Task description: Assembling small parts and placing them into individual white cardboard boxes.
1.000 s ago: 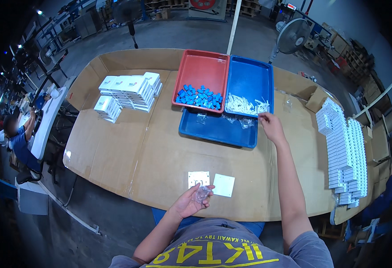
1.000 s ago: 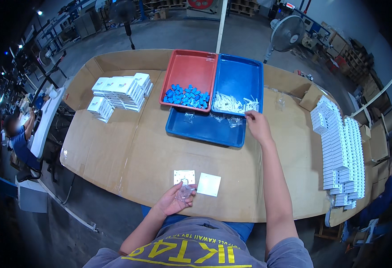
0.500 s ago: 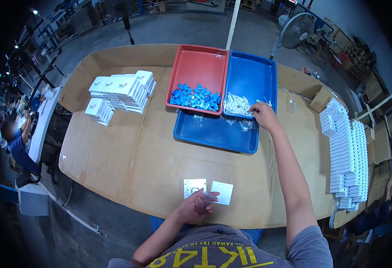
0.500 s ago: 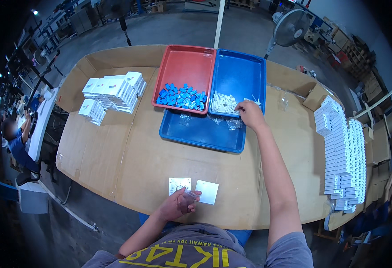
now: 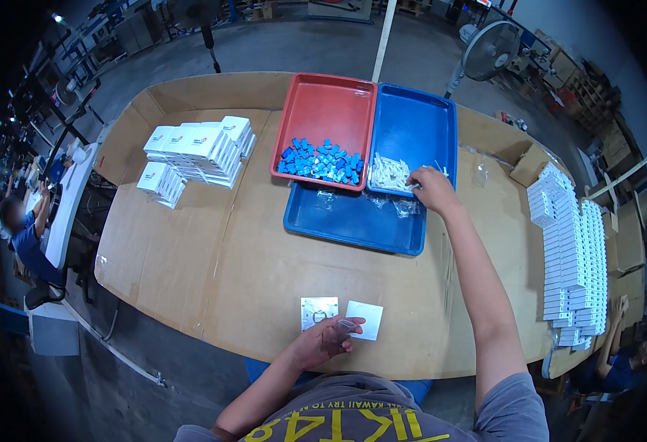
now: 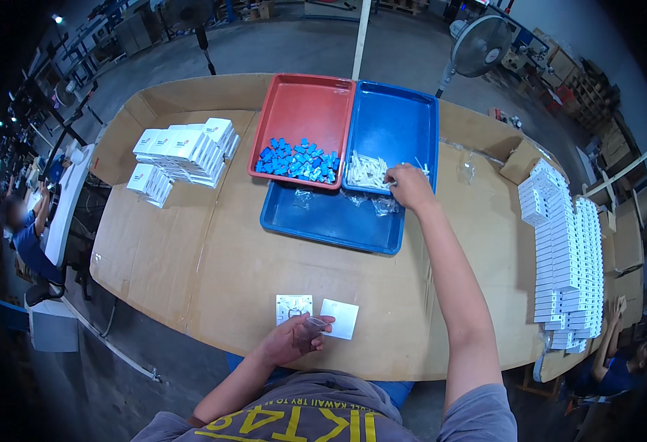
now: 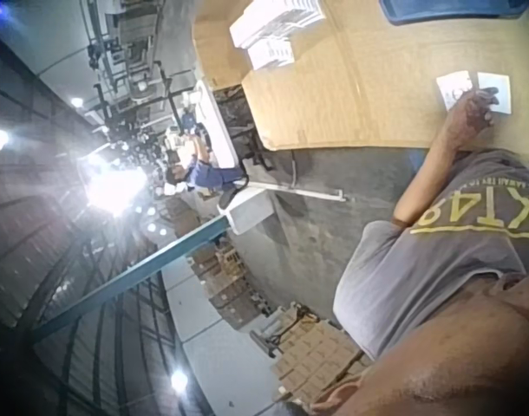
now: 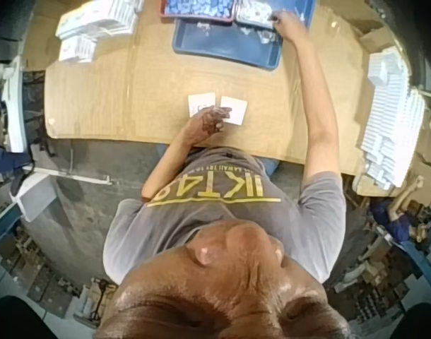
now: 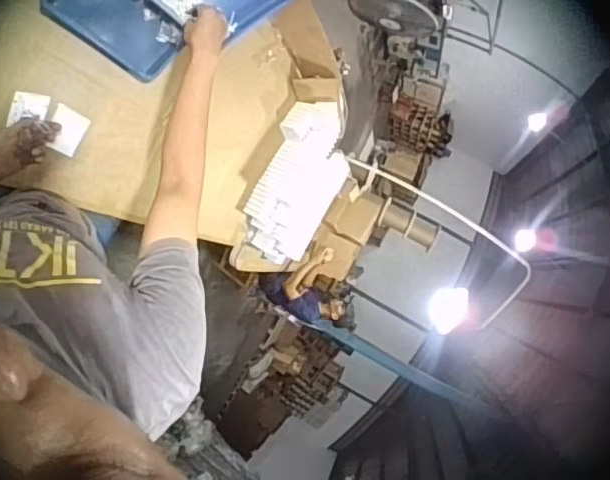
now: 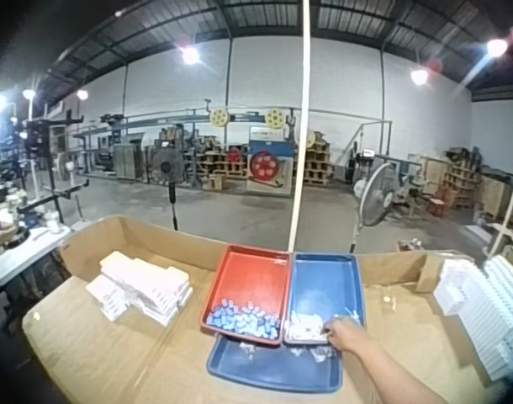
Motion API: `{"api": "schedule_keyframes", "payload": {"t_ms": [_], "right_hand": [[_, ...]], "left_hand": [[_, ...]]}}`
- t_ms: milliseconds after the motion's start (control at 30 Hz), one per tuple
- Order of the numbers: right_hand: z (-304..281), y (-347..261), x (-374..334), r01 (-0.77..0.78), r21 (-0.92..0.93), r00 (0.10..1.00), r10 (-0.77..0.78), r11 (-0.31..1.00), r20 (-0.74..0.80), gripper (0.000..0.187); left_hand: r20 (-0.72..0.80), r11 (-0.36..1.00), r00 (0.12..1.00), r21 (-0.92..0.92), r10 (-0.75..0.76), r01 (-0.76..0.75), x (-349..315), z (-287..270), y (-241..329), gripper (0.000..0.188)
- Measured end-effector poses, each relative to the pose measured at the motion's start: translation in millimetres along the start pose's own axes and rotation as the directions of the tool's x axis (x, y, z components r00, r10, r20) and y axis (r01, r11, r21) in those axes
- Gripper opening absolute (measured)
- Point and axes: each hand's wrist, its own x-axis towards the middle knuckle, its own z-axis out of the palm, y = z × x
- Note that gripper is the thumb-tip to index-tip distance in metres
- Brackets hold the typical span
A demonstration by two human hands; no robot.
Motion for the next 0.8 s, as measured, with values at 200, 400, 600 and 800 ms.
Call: {"api": "schedule_keyframes", "payload": {"t_ms": [200, 400, 600, 800], "right_hand": [[10, 8, 9, -0.079, -0.002, 0.997, 0.079, 0.997, -0.004, 0.008], [-10, 6, 0, -0.11, 0.092, 0.992, 0.115, 0.99, -0.052, 0.005], [-10, 9, 2, -0.104, 0.02, 0.988, 0.101, 0.994, 0.117, 0.009], [-4, 2, 8, -0.089, -0.126, 0.989, 0.103, 0.988, 0.104, 0.013]], "left_hand": [[0.018, 1.0, 1.0, 0.009, 0.007, -0.007, -3, 12, 5, 0.058], [0.022, 0.995, 0.996, 0.056, 0.084, -0.085, -3, -4, -2, 0.063], [0.01, 0.998, 1.0, 0.066, 0.011, -0.012, 0, 2, 1, 0.06], [-0.01, 0.994, 1.0, 0.112, 0.017, -0.016, -3, 10, 2, 0.06]]}}
